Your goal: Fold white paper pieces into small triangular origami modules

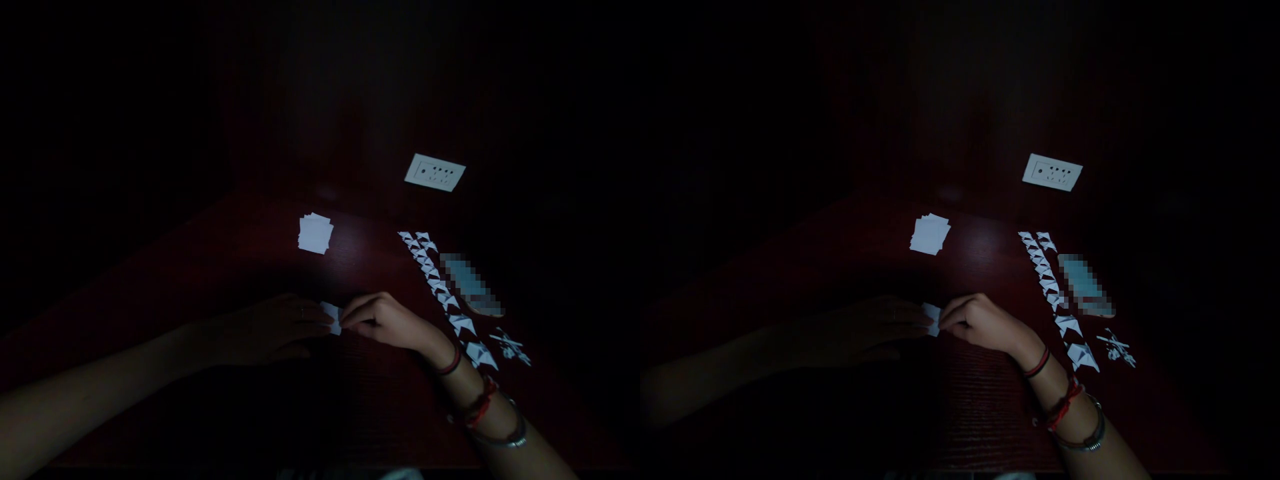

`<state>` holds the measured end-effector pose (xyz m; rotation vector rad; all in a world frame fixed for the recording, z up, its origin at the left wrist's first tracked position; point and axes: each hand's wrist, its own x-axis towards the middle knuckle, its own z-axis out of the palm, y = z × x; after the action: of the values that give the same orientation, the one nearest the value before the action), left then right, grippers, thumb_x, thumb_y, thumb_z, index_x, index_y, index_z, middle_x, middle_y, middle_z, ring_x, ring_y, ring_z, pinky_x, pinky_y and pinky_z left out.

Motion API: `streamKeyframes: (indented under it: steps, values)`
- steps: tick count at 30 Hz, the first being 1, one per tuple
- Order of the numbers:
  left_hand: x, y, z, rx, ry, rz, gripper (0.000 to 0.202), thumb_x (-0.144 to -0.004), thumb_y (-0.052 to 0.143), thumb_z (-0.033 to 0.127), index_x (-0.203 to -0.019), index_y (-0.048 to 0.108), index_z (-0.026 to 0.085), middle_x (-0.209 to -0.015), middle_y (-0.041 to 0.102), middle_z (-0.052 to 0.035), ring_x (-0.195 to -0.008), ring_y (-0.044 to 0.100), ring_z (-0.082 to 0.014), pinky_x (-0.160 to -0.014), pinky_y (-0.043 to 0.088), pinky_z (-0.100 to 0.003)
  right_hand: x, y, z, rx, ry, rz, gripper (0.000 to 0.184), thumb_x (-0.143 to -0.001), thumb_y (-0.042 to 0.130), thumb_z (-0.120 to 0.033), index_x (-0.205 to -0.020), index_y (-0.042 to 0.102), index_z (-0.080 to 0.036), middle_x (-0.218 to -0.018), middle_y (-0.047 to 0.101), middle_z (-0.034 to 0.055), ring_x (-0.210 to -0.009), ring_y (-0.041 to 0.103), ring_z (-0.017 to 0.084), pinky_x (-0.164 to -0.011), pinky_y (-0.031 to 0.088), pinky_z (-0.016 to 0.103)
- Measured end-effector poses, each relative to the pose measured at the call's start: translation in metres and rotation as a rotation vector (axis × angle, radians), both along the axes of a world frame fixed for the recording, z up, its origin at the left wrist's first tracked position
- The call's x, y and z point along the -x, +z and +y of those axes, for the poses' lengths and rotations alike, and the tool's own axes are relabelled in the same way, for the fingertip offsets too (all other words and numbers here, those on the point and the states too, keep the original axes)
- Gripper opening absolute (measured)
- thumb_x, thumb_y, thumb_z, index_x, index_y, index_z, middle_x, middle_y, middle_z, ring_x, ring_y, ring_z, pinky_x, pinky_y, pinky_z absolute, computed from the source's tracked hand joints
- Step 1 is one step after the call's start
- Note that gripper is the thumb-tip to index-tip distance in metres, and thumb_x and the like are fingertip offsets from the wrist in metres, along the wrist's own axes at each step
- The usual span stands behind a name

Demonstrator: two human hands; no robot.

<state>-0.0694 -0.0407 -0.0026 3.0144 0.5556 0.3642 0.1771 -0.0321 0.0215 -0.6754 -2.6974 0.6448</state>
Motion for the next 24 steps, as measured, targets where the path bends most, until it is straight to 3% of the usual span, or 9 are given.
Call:
streamKeyframes:
  steps: [15, 24]
  values:
    - [-0.0024, -0.0012, 0.0012, 0.067, 0.003, -0.038, 0.043, -0.086, 0.047, 0.028, -0.127, 0.035, 0.029, -0.128, 0.042, -0.0011, -0.116, 0.036, -0.0195, -0.097, 0.029, -0.033, -0.0003, 0.0012, -0.0033, -0.100, -0.042, -0.125, 0.034, -0.079, 0.044, -0.007, -0.107, 0.058, -0.019, -0.091, 0.057, 0.0047, -0.079, 0.054, 0.012, -0.071, 0.042, 0.023]
    - [-0.0034, 0.0023, -0.0012, 0.082, 0.019, -0.045, 0.041, -0.086, 0.047, 0.027, -0.125, 0.038, 0.028, -0.128, 0.041, -0.0011, -0.116, 0.036, -0.0195, -0.097, 0.031, -0.033, 0.0018, 0.0060, -0.0065, -0.186, -0.060, -0.227, 0.030, -0.080, 0.043, -0.009, -0.102, 0.060, -0.019, -0.084, 0.056, 0.0030, -0.072, 0.052, 0.011, -0.065, 0.039, 0.022]
